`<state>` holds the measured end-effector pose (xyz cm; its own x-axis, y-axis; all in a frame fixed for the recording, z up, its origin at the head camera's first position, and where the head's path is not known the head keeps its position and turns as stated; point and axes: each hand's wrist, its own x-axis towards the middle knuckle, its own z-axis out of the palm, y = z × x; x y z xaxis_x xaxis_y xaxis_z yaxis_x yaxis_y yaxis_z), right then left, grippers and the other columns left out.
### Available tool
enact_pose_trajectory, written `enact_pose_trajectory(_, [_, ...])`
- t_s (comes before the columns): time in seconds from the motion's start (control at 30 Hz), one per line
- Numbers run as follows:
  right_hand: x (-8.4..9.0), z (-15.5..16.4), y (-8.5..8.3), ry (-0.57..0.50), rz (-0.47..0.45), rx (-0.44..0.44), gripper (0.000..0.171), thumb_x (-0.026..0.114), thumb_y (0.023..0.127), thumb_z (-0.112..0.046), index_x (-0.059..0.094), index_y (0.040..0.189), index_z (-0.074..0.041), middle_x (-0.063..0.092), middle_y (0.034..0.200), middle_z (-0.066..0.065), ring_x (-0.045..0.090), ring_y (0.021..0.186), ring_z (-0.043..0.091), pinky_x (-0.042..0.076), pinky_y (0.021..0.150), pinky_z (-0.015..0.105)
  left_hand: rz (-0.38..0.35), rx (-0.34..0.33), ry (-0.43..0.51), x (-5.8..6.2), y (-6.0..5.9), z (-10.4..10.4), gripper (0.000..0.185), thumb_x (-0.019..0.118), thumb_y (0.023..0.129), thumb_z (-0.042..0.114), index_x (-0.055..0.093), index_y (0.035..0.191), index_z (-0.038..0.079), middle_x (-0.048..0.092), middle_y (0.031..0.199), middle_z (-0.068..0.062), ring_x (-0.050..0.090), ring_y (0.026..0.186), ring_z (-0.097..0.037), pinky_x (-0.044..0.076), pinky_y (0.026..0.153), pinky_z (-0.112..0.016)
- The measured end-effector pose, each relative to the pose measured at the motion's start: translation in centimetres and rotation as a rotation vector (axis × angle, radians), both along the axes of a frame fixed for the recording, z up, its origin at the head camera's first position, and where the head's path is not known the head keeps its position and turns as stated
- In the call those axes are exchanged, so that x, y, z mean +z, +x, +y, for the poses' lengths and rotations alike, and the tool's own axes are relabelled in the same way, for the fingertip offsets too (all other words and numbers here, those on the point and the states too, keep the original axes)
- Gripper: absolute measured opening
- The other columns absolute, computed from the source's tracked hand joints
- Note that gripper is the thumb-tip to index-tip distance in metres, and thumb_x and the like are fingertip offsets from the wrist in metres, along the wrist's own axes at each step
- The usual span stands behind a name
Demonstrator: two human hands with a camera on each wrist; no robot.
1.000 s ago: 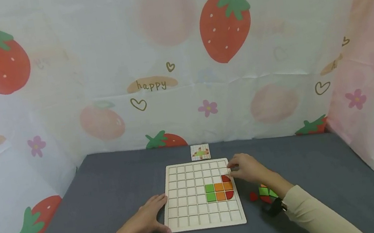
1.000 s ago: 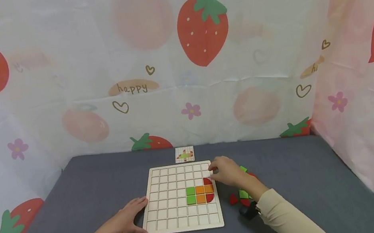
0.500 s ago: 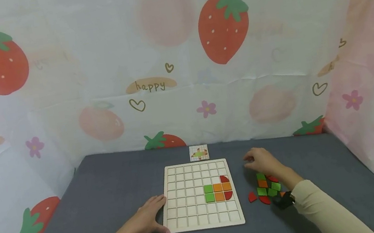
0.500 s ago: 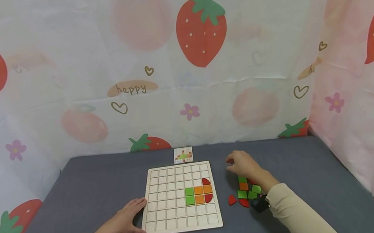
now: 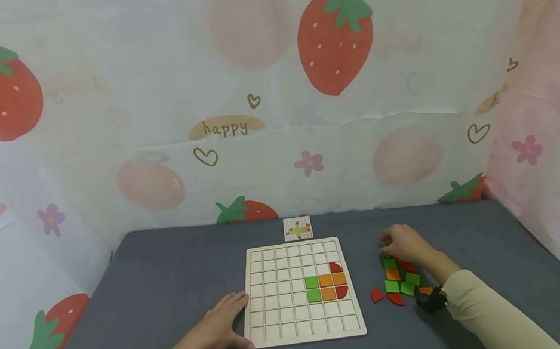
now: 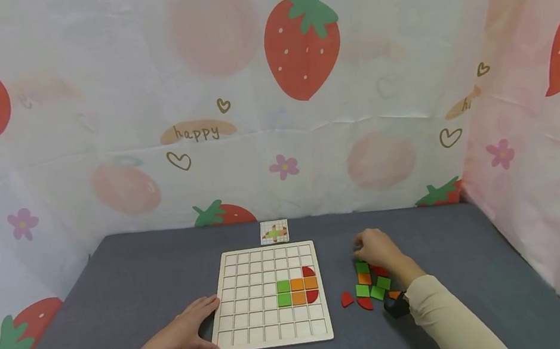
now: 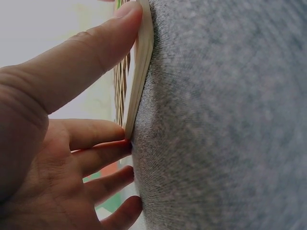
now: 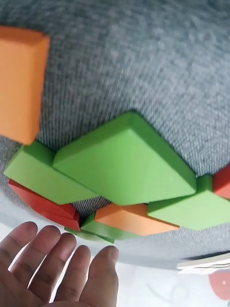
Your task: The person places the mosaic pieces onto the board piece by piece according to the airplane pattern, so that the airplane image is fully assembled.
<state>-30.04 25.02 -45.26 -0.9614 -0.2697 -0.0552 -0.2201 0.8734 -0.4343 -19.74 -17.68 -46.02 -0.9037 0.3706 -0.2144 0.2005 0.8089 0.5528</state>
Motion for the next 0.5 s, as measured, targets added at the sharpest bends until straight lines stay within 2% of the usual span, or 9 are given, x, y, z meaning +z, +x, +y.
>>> enact_pose_trajectory(0.27, [-0.39,0.05,-0.11,0.027,-0.008,-0.016,0.021,0.070,0.087,-0.011,0.072,0.102,0.003,0.071,0.100,0.016,0.066,0.086,0.028,0.055,0.072,0.041,-0.006,0.003,-0.012,-0.12,-0.09,0.09,0.100,0.089,0.062,0.028,0.042,0.144,-0.004,0.039,0.152,-0.021,0.027,0.145,-0.043,0.025,0.108,-0.070])
enact_pose_trajectory(0.5, [-0.30,-0.11,-0.09,0.020,0.008,-0.018,0.020,0.071,0.085,-0.009,0.073,0.100,0.004,0.072,0.097,0.017,0.067,0.080,0.025,0.055,0.068,0.039,-0.009,0.004,-0.007,-0.14,-0.17,0.02,0.100,0.089,0.062,0.028,0.041,0.145,-0.004,0.038,0.153,-0.021,0.026,0.145,-0.044,0.024,0.108,-0.070])
